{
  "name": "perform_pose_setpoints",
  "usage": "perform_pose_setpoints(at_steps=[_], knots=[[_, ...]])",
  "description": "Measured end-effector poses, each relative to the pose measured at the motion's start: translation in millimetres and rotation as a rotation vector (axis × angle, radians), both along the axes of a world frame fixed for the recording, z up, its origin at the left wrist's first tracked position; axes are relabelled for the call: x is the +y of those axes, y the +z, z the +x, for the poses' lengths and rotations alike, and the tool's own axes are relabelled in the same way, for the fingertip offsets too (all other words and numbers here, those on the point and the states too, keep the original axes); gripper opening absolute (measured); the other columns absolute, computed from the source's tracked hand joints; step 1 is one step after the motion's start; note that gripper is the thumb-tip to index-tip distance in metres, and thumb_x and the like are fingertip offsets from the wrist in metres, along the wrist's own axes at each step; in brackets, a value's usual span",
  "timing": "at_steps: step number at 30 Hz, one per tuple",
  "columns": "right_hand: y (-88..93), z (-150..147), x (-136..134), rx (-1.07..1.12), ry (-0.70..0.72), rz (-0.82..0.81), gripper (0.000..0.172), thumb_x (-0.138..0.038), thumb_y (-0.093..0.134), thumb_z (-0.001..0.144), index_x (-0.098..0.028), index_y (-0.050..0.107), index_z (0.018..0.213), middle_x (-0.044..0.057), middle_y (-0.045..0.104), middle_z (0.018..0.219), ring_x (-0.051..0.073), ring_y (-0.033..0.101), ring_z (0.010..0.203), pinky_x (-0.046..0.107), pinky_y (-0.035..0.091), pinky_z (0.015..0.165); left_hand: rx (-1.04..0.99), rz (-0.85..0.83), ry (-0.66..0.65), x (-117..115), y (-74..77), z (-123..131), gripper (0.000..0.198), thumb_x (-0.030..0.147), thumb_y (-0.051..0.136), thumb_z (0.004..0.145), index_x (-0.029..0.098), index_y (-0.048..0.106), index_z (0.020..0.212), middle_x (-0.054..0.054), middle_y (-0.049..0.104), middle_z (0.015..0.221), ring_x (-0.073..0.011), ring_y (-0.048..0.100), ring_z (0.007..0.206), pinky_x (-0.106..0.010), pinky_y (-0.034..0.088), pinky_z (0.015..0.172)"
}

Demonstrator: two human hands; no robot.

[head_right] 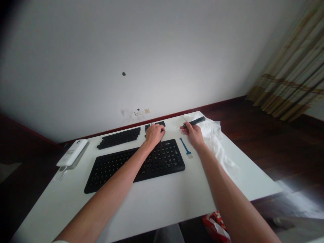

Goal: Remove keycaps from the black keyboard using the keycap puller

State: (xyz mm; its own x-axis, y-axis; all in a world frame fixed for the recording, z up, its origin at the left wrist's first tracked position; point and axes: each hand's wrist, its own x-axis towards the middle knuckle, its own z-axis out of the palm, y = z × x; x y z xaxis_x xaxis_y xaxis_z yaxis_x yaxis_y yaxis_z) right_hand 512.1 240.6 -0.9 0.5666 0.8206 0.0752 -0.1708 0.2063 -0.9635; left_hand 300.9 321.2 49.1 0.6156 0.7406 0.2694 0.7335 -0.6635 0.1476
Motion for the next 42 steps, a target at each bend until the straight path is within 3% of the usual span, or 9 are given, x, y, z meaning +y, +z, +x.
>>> perform_pose_setpoints(at_steps=[17,23,26,29,33,35,38,42], knots=[[-0.5,0,-1,-0.02,0.002,-0.005,0.043,-0.063,0.079,0.082,-0.022,0.07,0.09,0.008,0.08,0.083,0.019,0.074,0.07,0.026,0.064,0.063,-0.027,-0.008,0.052,1,-3.4,-1,0.015,0.024,0.065,0.098,0.025,0.073,0.111,-0.005,0.074,0.11,-0.0228,0.064,0.105,-0.033,0.049,0.093],[-1.4,2,1,-0.002,0.011,-0.003,0.039,-0.061,0.081,0.082,-0.024,0.071,0.089,0.006,0.08,0.083,0.019,0.074,0.069,0.026,0.065,0.063,-0.048,-0.005,0.065,-4,5.7,0,0.019,0.026,0.068,0.097,0.024,0.069,0.116,-0.005,0.071,0.112,-0.0226,0.064,0.106,-0.033,0.049,0.093],[0.2,2,1,0.002,0.009,-0.005,0.038,-0.06,0.081,0.082,-0.023,0.072,0.088,0.007,0.08,0.083,0.019,0.074,0.068,0.025,0.065,0.063,-0.121,0.008,0.042,-25,15.2,-2,0.02,0.032,0.068,0.098,0.024,0.067,0.116,-0.005,0.068,0.113,-0.0226,0.063,0.107,-0.032,0.049,0.093],[1.0,1,0,-0.003,0.01,-0.006,0.038,-0.059,0.081,0.083,-0.023,0.072,0.088,0.007,0.08,0.083,0.019,0.074,0.068,0.026,0.065,0.062,-0.226,-0.029,-0.055,-67,20.6,-8,0.024,0.041,0.069,0.097,0.024,0.065,0.115,-0.005,0.065,0.111,-0.0226,0.062,0.106,-0.033,0.049,0.093],[-0.4,2,-1,0.029,0.012,-0.005,0.037,-0.057,0.082,0.082,-0.023,0.073,0.09,0.006,0.08,0.082,0.017,0.073,0.068,0.024,0.064,0.061,-0.244,-0.101,-0.184,-131,13.9,-20,0.052,0.057,0.081,0.083,0.022,0.063,0.117,-0.006,0.064,0.115,-0.0263,0.06,0.108,-0.039,0.05,0.096],[-1.0,1,-1,0.044,0.012,-0.005,0.037,-0.057,0.083,0.08,-0.023,0.074,0.09,0.005,0.08,0.081,0.017,0.073,0.068,0.023,0.063,0.061,-0.217,-0.128,-0.187,-152,6.3,-24,0.063,0.064,0.083,0.077,0.021,0.062,0.119,-0.008,0.063,0.118,-0.0284,0.059,0.108,-0.043,0.051,0.095],[1.4,-1,-2,0.003,-0.002,-0.007,0.042,-0.061,0.083,0.078,-0.023,0.073,0.089,0.005,0.08,0.081,0.018,0.073,0.067,0.025,0.063,0.061,-0.203,-0.143,-0.141,-166,-4.8,-25,0.066,0.061,0.087,0.075,0.021,0.061,0.121,-0.008,0.062,0.12,-0.0294,0.058,0.109,-0.045,0.05,0.094],[13.8,-9,-8,-0.111,-0.124,-0.006,0.047,-0.065,0.08,0.079,-0.021,0.071,0.091,0.006,0.08,0.082,0.019,0.074,0.069,0.028,0.064,0.065,-0.23,-0.17,-0.096,-166,-13.0,-25,0.06,0.055,0.09,0.075,0.024,0.062,0.118,-0.005,0.063,0.119,-0.0282,0.058,0.11,-0.045,0.049,0.095]])
